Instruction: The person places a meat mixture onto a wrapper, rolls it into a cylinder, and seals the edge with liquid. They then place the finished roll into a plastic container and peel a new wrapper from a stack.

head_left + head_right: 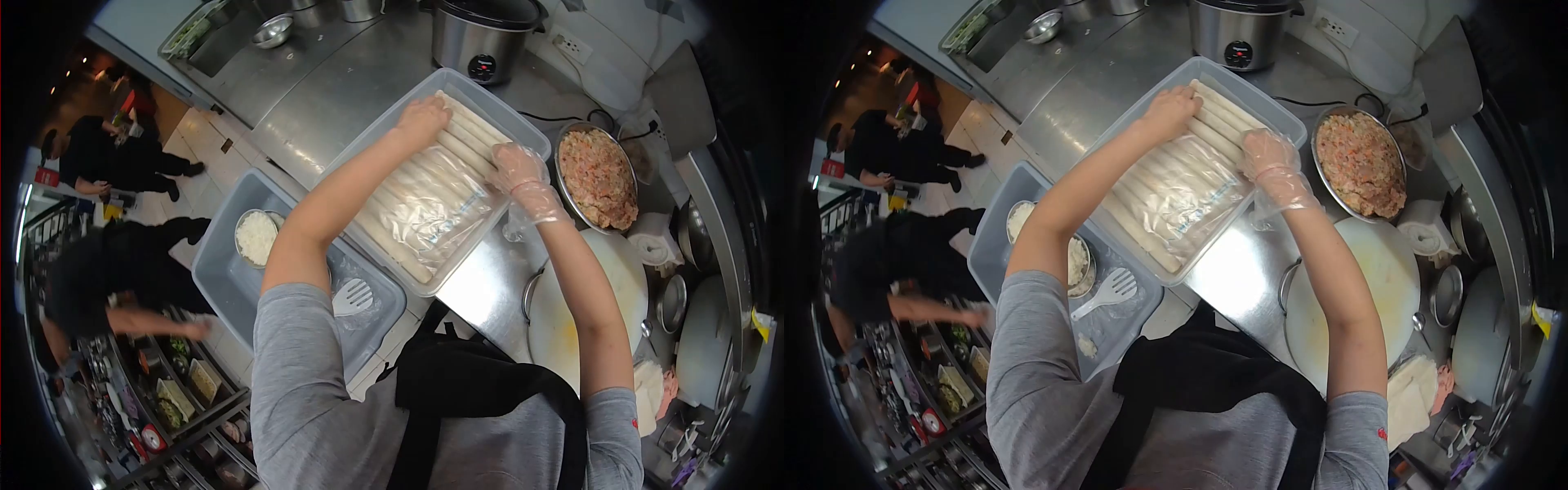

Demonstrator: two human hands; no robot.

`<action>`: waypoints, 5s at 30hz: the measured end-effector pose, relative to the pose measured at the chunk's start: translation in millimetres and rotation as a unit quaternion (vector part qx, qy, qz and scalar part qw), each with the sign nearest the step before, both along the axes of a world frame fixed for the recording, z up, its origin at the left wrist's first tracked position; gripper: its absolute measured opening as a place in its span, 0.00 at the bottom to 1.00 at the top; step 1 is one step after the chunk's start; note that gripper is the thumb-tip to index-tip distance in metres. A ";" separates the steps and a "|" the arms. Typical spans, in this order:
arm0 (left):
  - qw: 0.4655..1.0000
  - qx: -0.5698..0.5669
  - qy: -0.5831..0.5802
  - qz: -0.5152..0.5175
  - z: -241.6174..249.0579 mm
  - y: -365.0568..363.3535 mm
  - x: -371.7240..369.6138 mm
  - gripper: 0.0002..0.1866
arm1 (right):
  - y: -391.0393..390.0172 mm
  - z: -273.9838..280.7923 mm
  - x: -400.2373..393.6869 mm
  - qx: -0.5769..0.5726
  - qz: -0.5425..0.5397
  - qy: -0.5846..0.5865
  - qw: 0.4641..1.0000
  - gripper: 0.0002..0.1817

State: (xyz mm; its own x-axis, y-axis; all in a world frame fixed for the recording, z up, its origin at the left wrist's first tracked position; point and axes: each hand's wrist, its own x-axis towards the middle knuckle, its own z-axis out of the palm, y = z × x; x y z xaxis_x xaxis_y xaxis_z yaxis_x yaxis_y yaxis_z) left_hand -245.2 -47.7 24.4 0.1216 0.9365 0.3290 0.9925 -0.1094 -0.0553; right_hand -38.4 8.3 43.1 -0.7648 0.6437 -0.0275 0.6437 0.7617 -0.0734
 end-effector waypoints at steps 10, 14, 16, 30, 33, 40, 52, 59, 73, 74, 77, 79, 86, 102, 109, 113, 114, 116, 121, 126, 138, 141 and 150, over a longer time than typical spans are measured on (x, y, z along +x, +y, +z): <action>0.985 -0.132 -0.108 0.027 26.2 -13.4 -8.4 0.17 | -1.8 49.5 72.9 0.012 0.034 0.265 0.964 0.12; 0.957 -0.107 -0.248 -0.103 61.1 -42.4 25.7 0.15 | -35.6 61.4 194.3 -0.038 -0.111 0.297 0.948 0.12; 0.944 -0.155 -0.269 -0.108 75.0 -54.0 49.8 0.15 | -67.2 57.4 269.6 -0.015 -0.221 0.310 0.924 0.11; 0.702 -0.409 -0.377 -0.445 59.8 -41.1 436.7 0.15 | -227.2 -26.3 590.7 0.133 -0.511 0.050 0.848 0.21; 0.632 -0.467 -0.385 -0.484 11.7 -51.8 535.6 0.14 | -222.1 -15.4 625.1 0.002 -0.513 0.076 0.855 0.21; 0.699 -0.375 -0.370 -0.484 -20.7 -95.8 632.7 0.14 | -264.9 -2.0 672.7 0.098 -0.311 0.115 0.938 0.15; 0.656 -0.331 -0.618 -0.281 -24.1 -119.7 628.4 0.38 | -199.5 100.2 663.8 -0.087 -0.330 0.367 0.865 0.12; 0.302 -0.500 -0.791 -0.183 -13.0 -108.6 561.0 0.43 | -167.8 172.4 559.0 -0.333 -0.120 0.599 0.718 0.09; 0.360 -0.280 -0.889 0.035 -37.7 -137.6 309.4 0.16 | -90.2 -35.6 436.5 0.040 -0.264 0.381 0.885 0.11; 0.370 -0.283 -0.884 0.037 -36.9 -143.0 309.3 0.16 | -100.9 -35.6 422.9 0.030 -0.216 0.400 0.890 0.11; 0.401 -0.299 -0.865 0.046 -42.1 -147.9 311.2 0.16 | -136.0 -36.1 377.4 -0.111 -0.177 0.439 0.874 0.12; 0.442 -0.294 -0.845 0.061 -44.4 -147.1 312.3 0.17 | -147.3 -51.1 349.9 -0.184 -0.141 0.434 0.870 0.11; 0.525 -0.280 -0.802 0.047 -51.9 -140.9 321.8 0.16 | -163.8 -59.6 295.9 -0.246 -0.169 0.424 0.855 0.18; 0.845 0.049 -0.498 -0.189 33.6 -105.9 344.4 0.21 | -156.8 41.1 367.5 -0.458 -0.229 0.479 0.713 0.13; 0.620 -0.412 -0.550 -0.379 73.9 -76.0 349.5 0.15 | -104.0 154.6 412.5 -0.315 -0.119 0.236 0.912 0.14; 0.534 -0.436 -0.689 -0.223 28.1 -75.0 354.0 0.15 | -75.6 113.6 395.4 0.094 -0.088 0.206 0.970 0.15; 0.509 -0.430 -0.730 -0.152 10.8 -74.7 351.9 0.15 | -77.4 95.2 392.1 0.104 -0.078 0.230 0.964 0.15; 0.486 -0.448 -0.743 -0.103 -24.7 -79.2 339.7 0.16 | -88.9 64.0 382.7 0.027 -0.092 0.265 0.960 0.14; 0.404 -0.479 -0.779 -0.032 -38.8 -104.8 321.8 0.22 | -138.7 -9.4 369.6 -0.230 -0.181 0.322 0.900 0.08; 0.458 -0.434 -0.772 -0.079 -35.0 -130.2 339.6 0.35 | -177.6 -29.8 354.1 -0.228 -0.223 0.383 0.867 0.09; 0.470 -0.395 -0.787 -0.055 -30.1 -138.7 354.3 0.34 | -212.2 -48.5 330.9 -0.013 -0.183 0.324 0.928 0.22; 0.484 -0.398 -0.777 -0.055 -30.8 -135.8 354.5 0.34 | -201.5 -54.4 343.1 -0.233 -0.265 0.438 0.827 0.09; 0.577 -0.396 -0.714 -0.030 -26.8 -129.8 374.7 0.32 | -186.5 -38.2 351.3 -0.388 -0.276 0.443 0.760 0.09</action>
State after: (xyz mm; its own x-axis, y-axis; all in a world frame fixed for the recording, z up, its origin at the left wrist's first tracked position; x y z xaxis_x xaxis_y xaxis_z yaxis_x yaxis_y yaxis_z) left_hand 129.5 -177.5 -2.3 0.2975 0.8696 -0.3941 -0.0423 0.4244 0.9045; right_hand 312.9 -178.2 4.9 -0.3247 0.9258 -0.1936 0.2863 -0.0989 -0.9530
